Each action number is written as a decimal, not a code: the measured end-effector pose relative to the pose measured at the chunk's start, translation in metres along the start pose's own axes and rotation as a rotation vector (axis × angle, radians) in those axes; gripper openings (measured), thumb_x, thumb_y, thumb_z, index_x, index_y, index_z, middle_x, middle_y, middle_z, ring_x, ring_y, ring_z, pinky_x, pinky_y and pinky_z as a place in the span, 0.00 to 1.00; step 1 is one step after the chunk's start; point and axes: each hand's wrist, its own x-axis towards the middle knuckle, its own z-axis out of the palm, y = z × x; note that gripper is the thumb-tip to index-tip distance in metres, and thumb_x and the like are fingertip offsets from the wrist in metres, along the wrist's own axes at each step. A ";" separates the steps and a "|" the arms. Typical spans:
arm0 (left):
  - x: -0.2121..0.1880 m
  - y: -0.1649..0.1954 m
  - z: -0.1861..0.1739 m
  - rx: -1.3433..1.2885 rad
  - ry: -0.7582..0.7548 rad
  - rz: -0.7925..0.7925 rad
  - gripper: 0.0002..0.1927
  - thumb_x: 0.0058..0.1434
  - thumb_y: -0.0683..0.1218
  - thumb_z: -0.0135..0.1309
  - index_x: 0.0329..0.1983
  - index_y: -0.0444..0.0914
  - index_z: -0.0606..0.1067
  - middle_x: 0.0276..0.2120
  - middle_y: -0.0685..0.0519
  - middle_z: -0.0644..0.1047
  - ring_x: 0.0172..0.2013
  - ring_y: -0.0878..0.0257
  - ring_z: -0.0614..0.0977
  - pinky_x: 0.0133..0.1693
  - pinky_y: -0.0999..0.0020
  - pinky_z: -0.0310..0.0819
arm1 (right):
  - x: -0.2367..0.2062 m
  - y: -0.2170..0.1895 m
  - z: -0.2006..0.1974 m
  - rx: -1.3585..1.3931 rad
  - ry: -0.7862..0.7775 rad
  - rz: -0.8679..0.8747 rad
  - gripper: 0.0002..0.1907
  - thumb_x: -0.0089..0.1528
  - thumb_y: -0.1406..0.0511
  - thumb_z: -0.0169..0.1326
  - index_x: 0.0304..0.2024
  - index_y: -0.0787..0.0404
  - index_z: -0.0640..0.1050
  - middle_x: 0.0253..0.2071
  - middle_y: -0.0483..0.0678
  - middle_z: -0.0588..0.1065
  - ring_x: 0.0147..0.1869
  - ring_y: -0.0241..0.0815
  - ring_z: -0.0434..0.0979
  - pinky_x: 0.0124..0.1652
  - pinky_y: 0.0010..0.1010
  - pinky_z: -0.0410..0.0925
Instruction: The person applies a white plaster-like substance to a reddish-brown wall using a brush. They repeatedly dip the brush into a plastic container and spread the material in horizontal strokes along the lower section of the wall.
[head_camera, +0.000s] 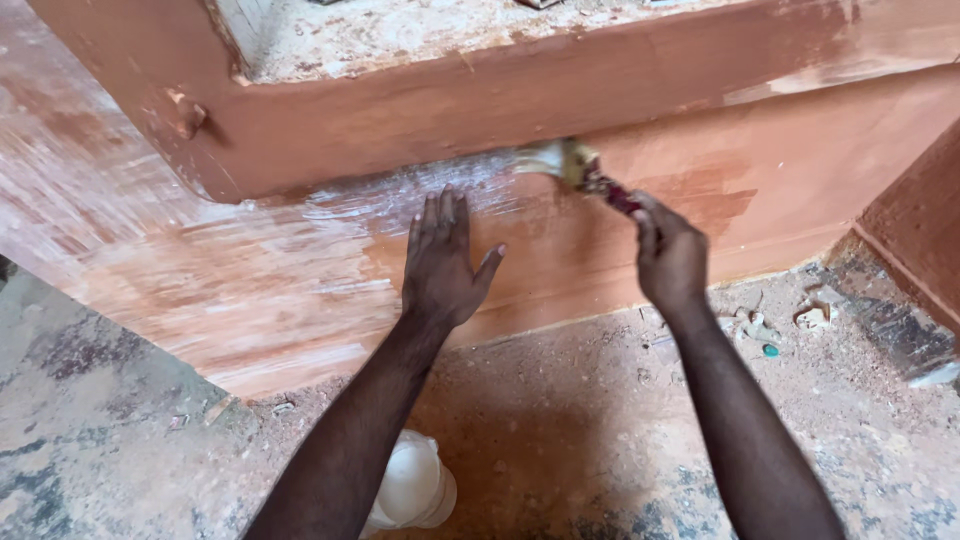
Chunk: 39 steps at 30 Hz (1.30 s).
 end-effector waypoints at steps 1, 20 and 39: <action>0.002 0.001 0.002 -0.004 0.003 0.004 0.48 0.68 0.67 0.42 0.77 0.29 0.48 0.76 0.36 0.48 0.75 0.41 0.46 0.71 0.45 0.37 | -0.001 0.009 -0.007 -0.030 0.026 0.000 0.14 0.72 0.67 0.53 0.59 0.63 0.80 0.45 0.59 0.81 0.42 0.47 0.83 0.42 0.36 0.75; -0.012 -0.014 -0.005 0.012 -0.040 -0.015 0.48 0.70 0.70 0.36 0.77 0.30 0.46 0.77 0.38 0.45 0.76 0.44 0.43 0.72 0.47 0.32 | -0.052 -0.040 0.058 -0.330 0.113 -0.040 0.14 0.73 0.68 0.46 0.56 0.66 0.78 0.33 0.54 0.77 0.26 0.48 0.76 0.23 0.39 0.69; -0.051 -0.076 -0.054 -0.070 0.105 0.100 0.47 0.69 0.66 0.44 0.76 0.29 0.50 0.75 0.34 0.51 0.75 0.39 0.49 0.72 0.44 0.37 | -0.050 -0.152 0.080 -0.054 0.058 -0.029 0.14 0.69 0.67 0.52 0.56 0.62 0.80 0.38 0.60 0.79 0.39 0.57 0.81 0.40 0.43 0.73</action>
